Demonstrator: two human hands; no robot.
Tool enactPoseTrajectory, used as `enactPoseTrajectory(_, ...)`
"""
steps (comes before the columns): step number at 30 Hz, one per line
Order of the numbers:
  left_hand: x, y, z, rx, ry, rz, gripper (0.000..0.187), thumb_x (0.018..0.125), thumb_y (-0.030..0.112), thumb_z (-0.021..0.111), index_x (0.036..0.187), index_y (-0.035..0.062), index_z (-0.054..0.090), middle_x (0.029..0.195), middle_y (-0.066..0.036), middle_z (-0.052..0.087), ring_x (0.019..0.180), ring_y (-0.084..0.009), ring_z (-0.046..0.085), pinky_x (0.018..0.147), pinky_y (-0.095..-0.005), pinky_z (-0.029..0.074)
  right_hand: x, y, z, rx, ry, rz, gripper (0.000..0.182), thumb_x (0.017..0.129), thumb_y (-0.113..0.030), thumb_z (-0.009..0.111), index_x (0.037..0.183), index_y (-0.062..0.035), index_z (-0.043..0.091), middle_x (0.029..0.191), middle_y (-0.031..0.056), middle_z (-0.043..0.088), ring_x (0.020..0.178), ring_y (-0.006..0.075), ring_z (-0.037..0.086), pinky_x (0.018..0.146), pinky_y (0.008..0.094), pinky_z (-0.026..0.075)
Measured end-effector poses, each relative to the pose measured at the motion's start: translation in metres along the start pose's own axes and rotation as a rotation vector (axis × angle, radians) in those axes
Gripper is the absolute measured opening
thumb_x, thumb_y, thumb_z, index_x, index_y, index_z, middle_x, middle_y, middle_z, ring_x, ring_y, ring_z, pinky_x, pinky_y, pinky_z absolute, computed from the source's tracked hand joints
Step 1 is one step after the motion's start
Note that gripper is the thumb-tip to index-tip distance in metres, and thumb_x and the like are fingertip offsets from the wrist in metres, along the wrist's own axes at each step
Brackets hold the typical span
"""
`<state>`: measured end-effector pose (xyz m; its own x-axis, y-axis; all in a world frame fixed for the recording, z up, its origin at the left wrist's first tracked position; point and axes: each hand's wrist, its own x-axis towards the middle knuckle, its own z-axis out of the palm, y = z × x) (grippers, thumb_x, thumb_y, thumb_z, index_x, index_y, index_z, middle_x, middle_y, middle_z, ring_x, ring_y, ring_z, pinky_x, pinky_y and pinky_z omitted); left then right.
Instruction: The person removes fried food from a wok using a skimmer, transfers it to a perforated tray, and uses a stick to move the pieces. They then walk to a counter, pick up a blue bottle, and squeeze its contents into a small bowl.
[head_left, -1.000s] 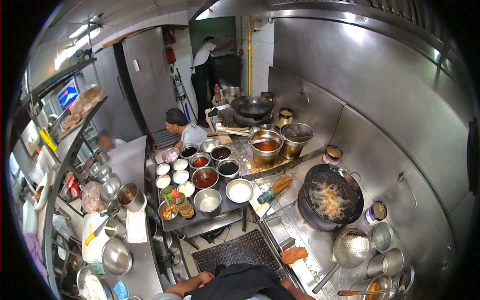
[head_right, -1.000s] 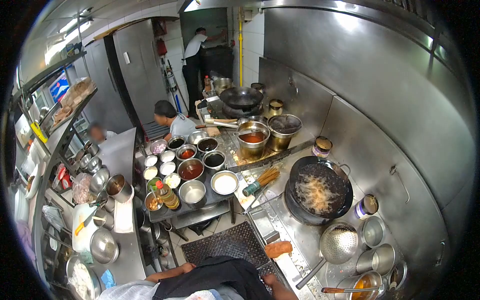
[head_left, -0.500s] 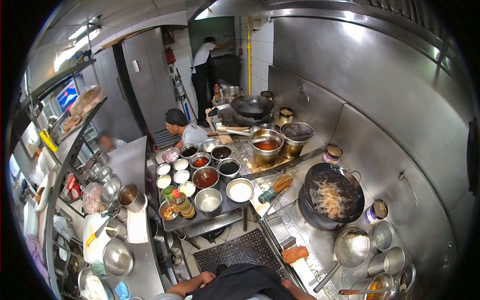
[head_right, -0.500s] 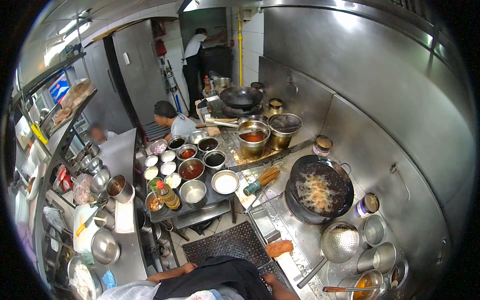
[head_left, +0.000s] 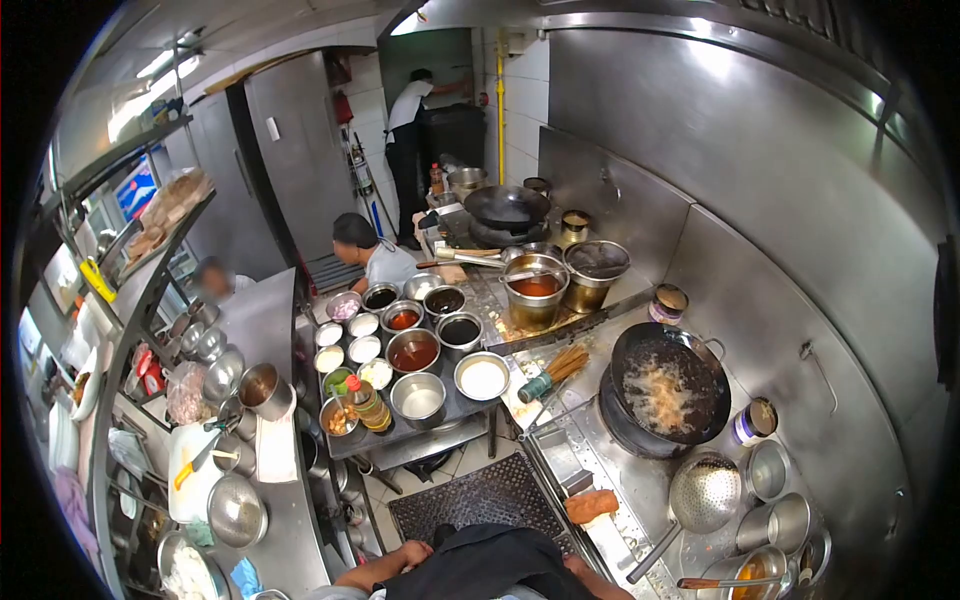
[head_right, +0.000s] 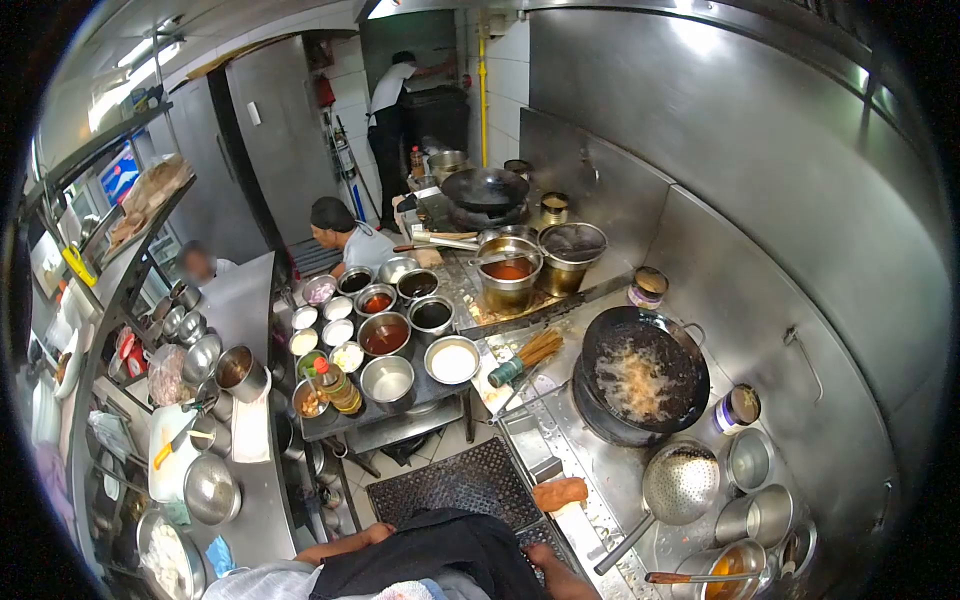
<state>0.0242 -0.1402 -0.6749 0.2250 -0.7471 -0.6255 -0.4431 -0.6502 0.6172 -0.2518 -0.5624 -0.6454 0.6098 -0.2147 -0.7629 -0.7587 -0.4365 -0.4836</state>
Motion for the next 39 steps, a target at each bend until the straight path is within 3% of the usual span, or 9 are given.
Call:
enactPoseTrajectory(3,0.001,-0.007,0.004,0.072,0.205,0.324,0.032,0.084,0.025,0.057,0.110,0.0152,0.072,0.084,-0.007,0.072,0.065,-0.0210,0.067,0.060,-0.0361,0.055,-0.014,-0.012,-0.006,0.044,0.014,0.040,0.037,0.093,-0.040,0.057,0.102,-0.0066,0.070,0.088,0.0086,0.070,0.071,0.0227,0.066,0.059,0.0394,0.055)
enactPoseTrajectory(6,-0.009,0.034,-0.012,-0.094,0.051,-0.312,0.031,0.087,0.028,0.056,0.111,0.0154,0.072,0.090,-0.008,0.072,0.070,-0.0213,0.068,0.064,-0.0359,0.056,0.012,0.014,0.004,0.098,-0.073,0.061,0.038,0.092,-0.038,0.055,0.106,-0.0054,0.069,0.093,0.0106,0.068,0.074,0.0240,0.066,0.058,0.0399,0.056)
enactPoseTrajectory(15,-0.001,0.015,-0.007,-0.104,0.051,-0.110,0.031,0.089,0.032,0.055,0.110,0.0155,0.072,0.092,-0.006,0.072,0.073,-0.0206,0.069,0.064,-0.0354,0.056,0.007,0.006,0.002,-0.003,-0.032,0.129,0.044,0.092,-0.042,0.053,0.107,-0.0039,0.069,0.100,0.0141,0.069,0.079,0.0258,0.068,0.069,0.0402,0.056)
enactPoseTrajectory(17,-0.001,0.022,-0.011,-0.070,0.037,-0.145,0.032,0.089,0.032,0.055,0.111,0.0162,0.071,0.094,-0.006,0.072,0.074,-0.0204,0.069,0.064,-0.0358,0.056,0.007,0.009,0.003,-0.003,-0.047,0.073,0.035,0.091,-0.033,0.053,0.104,-0.0047,0.069,0.112,0.0196,0.068,0.108,0.0347,0.063,0.090,0.0419,0.049)
enactPoseTrajectory(20,-0.009,0.046,-0.027,-0.112,0.011,-0.208,0.032,0.089,0.033,0.055,0.111,0.0152,0.071,0.096,-0.006,0.072,0.078,-0.0200,0.069,0.068,-0.0351,0.056,0.051,0.057,0.028,-0.146,0.023,-0.248,0.029,0.089,-0.030,0.054,0.099,-0.0079,0.071,0.105,0.0186,0.069,0.099,0.0354,0.065,0.085,0.0436,0.051)
enactPoseTrajectory(24,-0.029,0.018,-0.029,-0.188,0.029,-0.221,0.029,0.091,0.031,0.055,0.107,0.0117,0.070,0.099,-0.010,0.071,0.085,-0.0238,0.068,0.078,-0.0369,0.054,0.145,0.107,0.090,-0.351,-0.157,-0.069,0.050,0.093,-0.049,0.050,0.105,-0.0065,0.073,0.100,0.0153,0.072,0.083,0.0282,0.071,0.076,0.0402,0.056)
enactPoseTrajectory(30,0.039,-0.007,-0.025,-0.661,0.387,-0.036,0.021,0.095,0.013,0.052,0.112,0.0081,0.064,0.093,-0.004,0.069,0.082,-0.0163,0.065,0.077,-0.0266,0.053,-0.016,0.001,0.004,0.070,0.109,0.089,0.038,0.082,-0.039,0.058,0.094,-0.0064,0.074,0.098,0.0178,0.071,0.090,0.0352,0.069,0.083,0.0451,0.053)
enactPoseTrajectory(33,0.001,0.121,-0.109,-0.840,0.316,-0.319,0.017,0.095,0.010,0.053,0.107,0.0081,0.065,0.089,-0.002,0.068,0.075,-0.0138,0.064,0.064,-0.0277,0.053,-0.028,0.016,0.020,0.144,0.213,0.064,0.041,0.087,-0.043,0.059,0.096,-0.0054,0.073,0.088,0.0183,0.072,0.068,0.0295,0.071,0.066,0.0421,0.058)
enactPoseTrajectory(39,0.065,0.221,-0.293,-0.662,0.537,0.136,0.016,0.098,0.021,0.055,0.102,0.0086,0.065,0.085,0.001,0.065,0.066,-0.0077,0.058,0.054,-0.0220,0.046,-0.040,0.062,0.051,0.193,-0.111,0.164,0.033,0.082,-0.038,0.058,0.083,-0.0091,0.074,0.085,0.0165,0.072,0.089,0.0304,0.070,0.080,0.0405,0.055)
